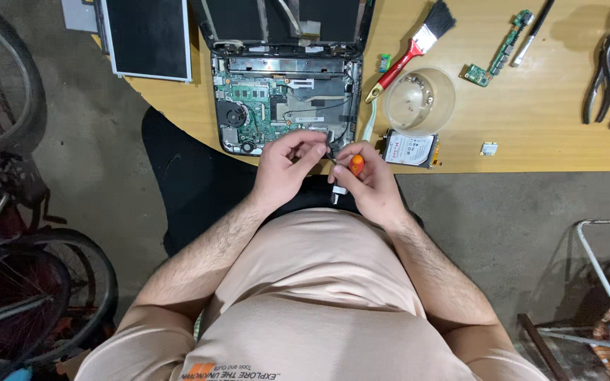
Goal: The person uses a screwdriver to remove screws from a disassembled laptop, detaches a small circuit board, and places it on the table. They continue to unscrew and adjust components within the laptop chassis.
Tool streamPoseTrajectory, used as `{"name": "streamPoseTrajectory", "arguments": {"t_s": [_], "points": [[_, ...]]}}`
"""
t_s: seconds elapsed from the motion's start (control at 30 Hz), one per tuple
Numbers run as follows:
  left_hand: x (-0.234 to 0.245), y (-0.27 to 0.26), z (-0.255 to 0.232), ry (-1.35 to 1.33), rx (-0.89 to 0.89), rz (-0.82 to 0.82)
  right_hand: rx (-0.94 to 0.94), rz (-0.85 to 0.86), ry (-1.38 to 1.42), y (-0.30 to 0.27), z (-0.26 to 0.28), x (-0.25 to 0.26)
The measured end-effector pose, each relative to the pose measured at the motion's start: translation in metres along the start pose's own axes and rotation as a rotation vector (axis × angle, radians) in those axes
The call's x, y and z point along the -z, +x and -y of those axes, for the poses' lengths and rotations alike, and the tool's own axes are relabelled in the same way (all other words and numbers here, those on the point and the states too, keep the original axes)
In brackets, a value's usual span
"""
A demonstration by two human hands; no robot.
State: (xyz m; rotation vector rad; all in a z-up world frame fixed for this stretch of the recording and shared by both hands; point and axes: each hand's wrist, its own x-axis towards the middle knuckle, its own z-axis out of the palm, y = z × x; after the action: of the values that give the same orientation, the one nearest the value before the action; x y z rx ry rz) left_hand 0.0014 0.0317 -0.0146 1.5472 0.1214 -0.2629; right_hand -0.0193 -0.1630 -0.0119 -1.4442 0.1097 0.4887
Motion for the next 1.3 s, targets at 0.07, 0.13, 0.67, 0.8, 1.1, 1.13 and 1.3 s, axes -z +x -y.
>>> {"name": "streamPoseTrajectory", "arguments": {"t_s": [0.07, 0.13, 0.67, 0.8, 1.1, 1.13, 1.3], "points": [[-0.002, -0.002, 0.002, -0.096, 0.043, 0.004, -0.015, 0.008, 0.015, 0.001, -0.004, 0.0], [-0.003, -0.003, 0.008, -0.193, 0.086, 0.008, -0.029, 0.016, 0.031, 0.001, -0.006, 0.001], [0.011, -0.038, 0.006, 0.213, 0.186, 0.205, 0.094, -0.088, -0.065, 0.006, -0.006, -0.006], [0.019, -0.038, 0.024, 0.275, 0.197, 0.115, 0.091, -0.07, -0.197, 0.007, 0.003, -0.011], [0.028, -0.02, 0.024, 0.409, 0.068, 0.052, 0.433, 0.075, -0.858, 0.028, 0.041, -0.026], [0.028, -0.022, 0.029, 0.409, 0.069, 0.052, 0.432, 0.075, -0.858, 0.029, 0.034, -0.025], [0.032, -0.025, 0.031, 0.33, 0.107, -0.021, 0.32, 0.197, -0.979, 0.04, 0.015, -0.024]]}}
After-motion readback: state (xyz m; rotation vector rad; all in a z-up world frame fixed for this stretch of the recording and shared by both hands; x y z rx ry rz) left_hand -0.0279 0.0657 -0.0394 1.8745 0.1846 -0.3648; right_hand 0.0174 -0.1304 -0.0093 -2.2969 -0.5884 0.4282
